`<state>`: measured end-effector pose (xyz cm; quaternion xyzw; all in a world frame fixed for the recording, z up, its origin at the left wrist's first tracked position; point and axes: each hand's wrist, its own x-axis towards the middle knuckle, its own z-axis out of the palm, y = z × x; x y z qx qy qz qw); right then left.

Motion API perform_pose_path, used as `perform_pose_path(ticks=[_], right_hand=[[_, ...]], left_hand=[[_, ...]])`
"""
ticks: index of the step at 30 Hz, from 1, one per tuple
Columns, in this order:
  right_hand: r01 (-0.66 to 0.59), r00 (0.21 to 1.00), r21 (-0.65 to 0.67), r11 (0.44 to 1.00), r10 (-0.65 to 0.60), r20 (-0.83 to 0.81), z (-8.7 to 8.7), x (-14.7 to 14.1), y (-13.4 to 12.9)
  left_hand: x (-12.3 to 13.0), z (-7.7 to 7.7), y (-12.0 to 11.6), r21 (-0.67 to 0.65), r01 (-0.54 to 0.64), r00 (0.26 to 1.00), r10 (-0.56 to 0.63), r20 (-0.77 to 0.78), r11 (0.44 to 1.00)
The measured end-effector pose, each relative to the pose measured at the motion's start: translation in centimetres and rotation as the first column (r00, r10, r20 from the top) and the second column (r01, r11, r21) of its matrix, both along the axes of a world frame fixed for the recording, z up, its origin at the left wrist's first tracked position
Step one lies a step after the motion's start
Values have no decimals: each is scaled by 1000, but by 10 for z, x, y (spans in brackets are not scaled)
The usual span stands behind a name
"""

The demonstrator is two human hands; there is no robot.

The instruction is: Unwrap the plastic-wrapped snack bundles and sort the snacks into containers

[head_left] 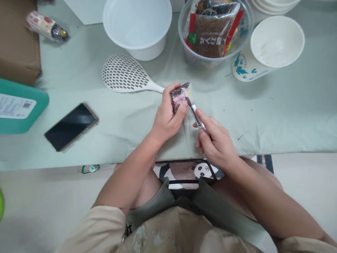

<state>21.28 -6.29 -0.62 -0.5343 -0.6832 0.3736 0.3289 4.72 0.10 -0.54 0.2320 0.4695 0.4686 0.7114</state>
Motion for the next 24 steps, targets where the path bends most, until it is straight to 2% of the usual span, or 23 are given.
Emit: perform_pose_path(ticks=[3, 8, 19, 24], right_hand=[[-15, 1000, 36, 999, 15, 18, -2, -1, 1], [-44, 998, 146, 988, 38, 50, -8, -2, 2], [-104, 986, 167, 981, 80, 145, -18, -6, 2], [-104, 988, 178, 978, 82, 130, -19, -7, 1]], left_hand=[[2, 0, -1, 82, -20, 998, 25, -55, 996], [10, 2, 0, 86, -39, 998, 42, -37, 996], [5, 0, 10, -45, -71, 990, 76, 122, 996], [1, -1, 13, -5, -121, 985, 121, 124, 993]])
